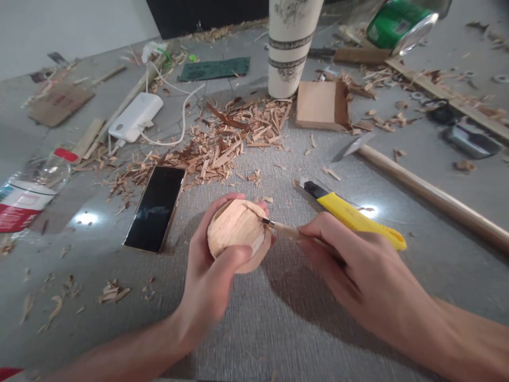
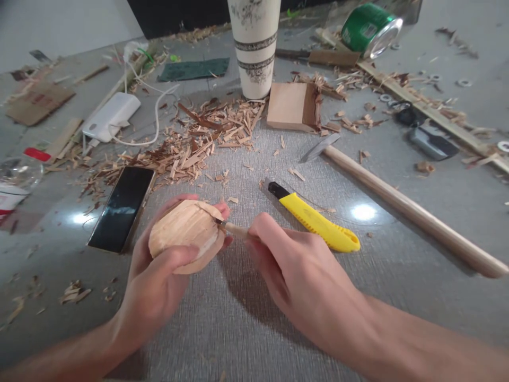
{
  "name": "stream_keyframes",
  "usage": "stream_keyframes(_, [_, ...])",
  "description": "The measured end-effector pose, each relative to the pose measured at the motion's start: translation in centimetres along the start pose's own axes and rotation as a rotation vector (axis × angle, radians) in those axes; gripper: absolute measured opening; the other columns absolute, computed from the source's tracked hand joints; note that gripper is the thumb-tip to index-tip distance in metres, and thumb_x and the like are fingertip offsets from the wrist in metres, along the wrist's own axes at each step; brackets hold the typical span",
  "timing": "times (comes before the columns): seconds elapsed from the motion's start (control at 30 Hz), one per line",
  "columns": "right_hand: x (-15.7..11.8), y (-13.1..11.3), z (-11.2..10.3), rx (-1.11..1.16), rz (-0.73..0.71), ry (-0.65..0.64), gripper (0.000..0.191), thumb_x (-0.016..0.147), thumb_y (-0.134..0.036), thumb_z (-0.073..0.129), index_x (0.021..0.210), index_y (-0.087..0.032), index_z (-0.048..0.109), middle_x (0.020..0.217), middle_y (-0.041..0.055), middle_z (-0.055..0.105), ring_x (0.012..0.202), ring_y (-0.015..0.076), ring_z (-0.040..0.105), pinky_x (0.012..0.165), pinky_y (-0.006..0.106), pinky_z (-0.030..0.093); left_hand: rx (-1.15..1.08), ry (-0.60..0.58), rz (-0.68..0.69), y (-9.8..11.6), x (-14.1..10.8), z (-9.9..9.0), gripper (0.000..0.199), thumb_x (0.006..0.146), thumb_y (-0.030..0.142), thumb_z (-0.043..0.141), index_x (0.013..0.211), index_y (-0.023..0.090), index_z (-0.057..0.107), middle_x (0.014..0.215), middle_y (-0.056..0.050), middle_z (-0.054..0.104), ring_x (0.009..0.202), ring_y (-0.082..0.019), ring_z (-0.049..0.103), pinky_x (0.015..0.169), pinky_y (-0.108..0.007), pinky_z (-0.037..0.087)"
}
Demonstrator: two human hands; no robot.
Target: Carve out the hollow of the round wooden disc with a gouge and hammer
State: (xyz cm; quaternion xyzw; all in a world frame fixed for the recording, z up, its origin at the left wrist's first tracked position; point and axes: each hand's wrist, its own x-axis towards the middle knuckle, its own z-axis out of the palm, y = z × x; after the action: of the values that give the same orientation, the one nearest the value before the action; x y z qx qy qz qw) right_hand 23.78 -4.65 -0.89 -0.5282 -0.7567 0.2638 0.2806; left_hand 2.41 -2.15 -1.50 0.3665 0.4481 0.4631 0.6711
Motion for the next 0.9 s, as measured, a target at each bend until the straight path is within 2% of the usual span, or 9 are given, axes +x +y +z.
stream_keyframes(0.23, [1.1, -0.1, -0.4, 0.199, 0.100, 0.036, 0.024, 0.109, -0.034, 0.054, 0.086, -0.026, 0.052, 0.063, -0.0054, 0.053, 0.053, 0.0127, 0.046, 0.046, 0.026, 0.035, -0.130, -0.052, -0.042, 0.5, 0.4, 0.3, 0.054, 0.081, 0.013, 0.070, 0.132, 0.029, 0.061, 0.137, -0.006, 0.073, 0.141, -0.037, 0.061, 0.103, -0.052, 0.064])
stream_keyframes(0.43, [0.5, -0.2, -1.3, 0.021, -0.011, 0.049, 0.008, 0.106, -0.023, 0.054, 0.099, -0.025, 0.054, 0.059, -0.0085, 0.050, 0.045, 0.0100, 0.038, 0.043, 0.026, 0.028, -0.099, -0.030, -0.055, 0.5, 0.3, 0.4, 0.057, 0.079, 0.015, 0.071, 0.133, 0.028, 0.059, 0.137, -0.007, 0.074, 0.138, -0.038, 0.064, 0.101, -0.054, 0.065])
stream_keyframes(0.7, [0.3, -0.4, -1.4, -0.093, -0.082, 0.065, 0.010, 0.106, -0.017, 0.051, 0.100, -0.022, 0.056, 0.060, -0.0091, 0.047, 0.045, 0.0075, 0.035, 0.043, 0.022, 0.028, -0.155, 0.013, -0.028, 0.7, 0.2, 0.8, 0.057, 0.076, 0.010, 0.069, 0.131, 0.025, 0.060, 0.132, -0.008, 0.075, 0.136, -0.038, 0.065, 0.106, -0.056, 0.062])
stream_keyframes(0.9, [-0.1, -0.3, -1.0, -0.181, -0.100, 0.072, 0.009, 0.108, -0.018, 0.052, 0.101, -0.019, 0.058, 0.063, -0.0072, 0.052, 0.045, 0.0078, 0.042, 0.045, 0.025, 0.029, -0.119, -0.006, 0.000, 0.1, 0.1, 0.4, 0.058, 0.078, 0.007, 0.068, 0.132, 0.026, 0.062, 0.136, -0.009, 0.072, 0.135, -0.037, 0.066, 0.111, -0.057, 0.059])
